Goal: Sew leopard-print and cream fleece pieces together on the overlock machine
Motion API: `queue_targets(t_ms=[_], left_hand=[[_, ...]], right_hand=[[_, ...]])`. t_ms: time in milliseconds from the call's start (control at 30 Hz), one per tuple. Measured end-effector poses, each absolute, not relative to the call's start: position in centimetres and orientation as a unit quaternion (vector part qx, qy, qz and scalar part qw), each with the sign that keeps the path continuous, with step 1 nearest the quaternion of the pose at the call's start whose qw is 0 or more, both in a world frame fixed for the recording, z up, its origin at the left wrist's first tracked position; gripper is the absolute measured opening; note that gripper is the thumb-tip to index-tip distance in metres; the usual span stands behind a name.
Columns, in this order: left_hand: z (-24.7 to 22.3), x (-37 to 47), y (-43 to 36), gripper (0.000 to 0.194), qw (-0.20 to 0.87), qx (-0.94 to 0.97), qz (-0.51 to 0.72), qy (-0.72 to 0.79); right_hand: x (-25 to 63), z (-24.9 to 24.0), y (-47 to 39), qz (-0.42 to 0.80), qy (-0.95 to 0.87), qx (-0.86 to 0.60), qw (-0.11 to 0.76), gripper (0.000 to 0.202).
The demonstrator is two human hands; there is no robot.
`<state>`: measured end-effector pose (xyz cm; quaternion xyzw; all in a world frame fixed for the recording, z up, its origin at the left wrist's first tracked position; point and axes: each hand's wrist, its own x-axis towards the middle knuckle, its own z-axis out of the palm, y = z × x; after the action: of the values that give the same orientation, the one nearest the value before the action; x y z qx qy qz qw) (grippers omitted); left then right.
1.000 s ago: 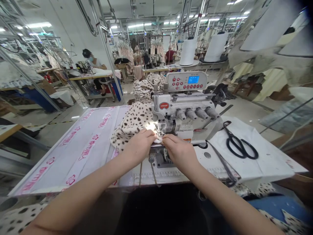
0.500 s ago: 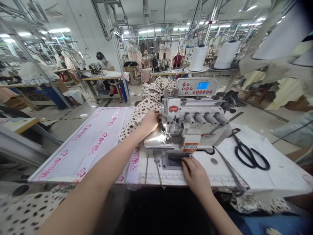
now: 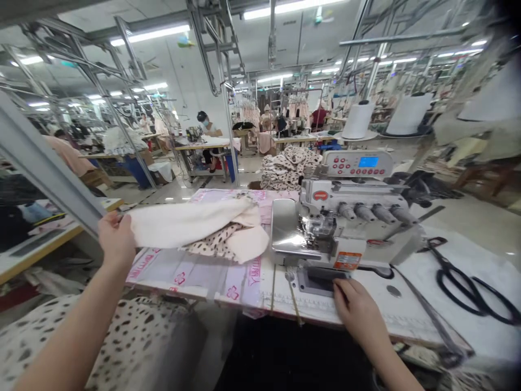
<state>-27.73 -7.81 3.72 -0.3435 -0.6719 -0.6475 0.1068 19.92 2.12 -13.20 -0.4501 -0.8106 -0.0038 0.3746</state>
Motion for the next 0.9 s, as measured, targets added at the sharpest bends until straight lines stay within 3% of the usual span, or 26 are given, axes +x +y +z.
queue_targets(t_ms=[100,233,367,467,633,733,800,900], left_hand=[[1.0,-27.8,-8.7,0.036,0.157,-0.411,-0.554,-0.706],[-2.9,-24.9,-4.6,0.047,0.06,-0.568,-0.438,-0.695],[-4.2,-23.9,0.3,0.063,0.0,-0.605,-0.397,-0.69],[-3.3,-24.3,2.6,0.06,-0.06,-0.61,-0.395,-0.684],[-0.2,-23.1,2.2,0.032,-0.183,-0.622,-0.429,-0.629],[2.1,-21.7,-1.1,0.033,-0.236,-0.609,-0.487,-0.58],[3.4,-20.7,-4.1,0.036,-0.253,-0.585,-0.533,-0.557],[4.9,-19.3,-8.4,0.038,-0.267,-0.546,-0.604,-0.515]], right_hand=[[20.1,-13.5,2.5,-0.028,-0.814,-0.445,0.373,0.019],[20.1,-13.5,2.2,-0.01,-0.817,-0.423,0.391,0.017],[17.9,-11.6,-0.6,0.063,-0.837,-0.367,0.401,0.015],[14.0,-9.1,-3.4,0.179,-0.847,-0.33,0.377,0.017],[5.3,-6.1,-3.8,0.468,-0.751,-0.319,0.339,0.029],[1.0,-5.0,-1.4,0.621,-0.65,-0.29,0.329,0.043],[-1.3,-4.0,0.1,0.622,-0.656,-0.261,0.338,0.049],[-5.7,-2.4,1.0,0.449,-0.783,-0.198,0.383,0.056]])
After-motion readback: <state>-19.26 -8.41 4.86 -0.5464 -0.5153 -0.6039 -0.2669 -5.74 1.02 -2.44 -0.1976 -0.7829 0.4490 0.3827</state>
